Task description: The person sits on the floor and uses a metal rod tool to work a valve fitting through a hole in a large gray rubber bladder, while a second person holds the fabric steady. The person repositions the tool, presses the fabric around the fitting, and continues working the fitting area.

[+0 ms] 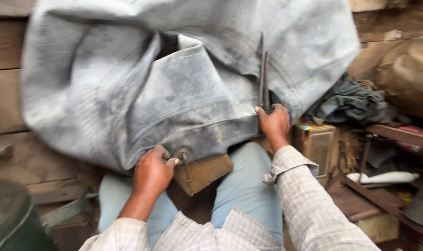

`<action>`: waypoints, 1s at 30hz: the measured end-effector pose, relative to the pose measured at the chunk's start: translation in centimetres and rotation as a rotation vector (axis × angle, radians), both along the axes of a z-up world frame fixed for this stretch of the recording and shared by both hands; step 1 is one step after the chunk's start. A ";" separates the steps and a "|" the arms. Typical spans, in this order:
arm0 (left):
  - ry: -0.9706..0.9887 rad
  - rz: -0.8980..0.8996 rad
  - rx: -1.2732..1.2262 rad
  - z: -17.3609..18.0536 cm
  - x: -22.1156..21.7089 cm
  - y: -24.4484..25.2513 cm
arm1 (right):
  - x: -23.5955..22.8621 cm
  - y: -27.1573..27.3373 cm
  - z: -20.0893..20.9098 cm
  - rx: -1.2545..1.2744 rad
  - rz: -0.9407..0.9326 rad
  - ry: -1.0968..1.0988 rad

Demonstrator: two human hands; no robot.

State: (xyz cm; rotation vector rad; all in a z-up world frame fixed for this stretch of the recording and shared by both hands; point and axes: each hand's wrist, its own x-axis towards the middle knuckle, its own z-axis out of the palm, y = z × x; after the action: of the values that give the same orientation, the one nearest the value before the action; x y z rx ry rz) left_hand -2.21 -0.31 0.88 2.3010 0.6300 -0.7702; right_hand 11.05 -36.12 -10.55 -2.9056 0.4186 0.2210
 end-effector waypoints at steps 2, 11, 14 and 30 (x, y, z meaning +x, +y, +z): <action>-0.049 0.023 -0.016 1.3 0.0 0.2 | 0.5 -0.3 -0.9 -0.033 0.022 0.052; -0.039 0.300 -0.166 7.1 -0.4 0.4 | 0.2 0.2 4.1 0.222 -0.110 0.390; -0.045 0.346 -0.195 7.3 -0.5 -0.3 | -3.3 2.1 7.6 0.535 -0.200 0.408; -0.171 0.889 -1.168 8.7 -4.8 -5.2 | -16.4 16.0 23.7 1.179 0.121 0.183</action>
State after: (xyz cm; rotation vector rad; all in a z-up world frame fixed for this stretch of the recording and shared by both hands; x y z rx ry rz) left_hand -7.00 -5.50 9.56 0.8573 0.7425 -0.3148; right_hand -5.33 -20.08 13.15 -1.7495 0.0643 0.5317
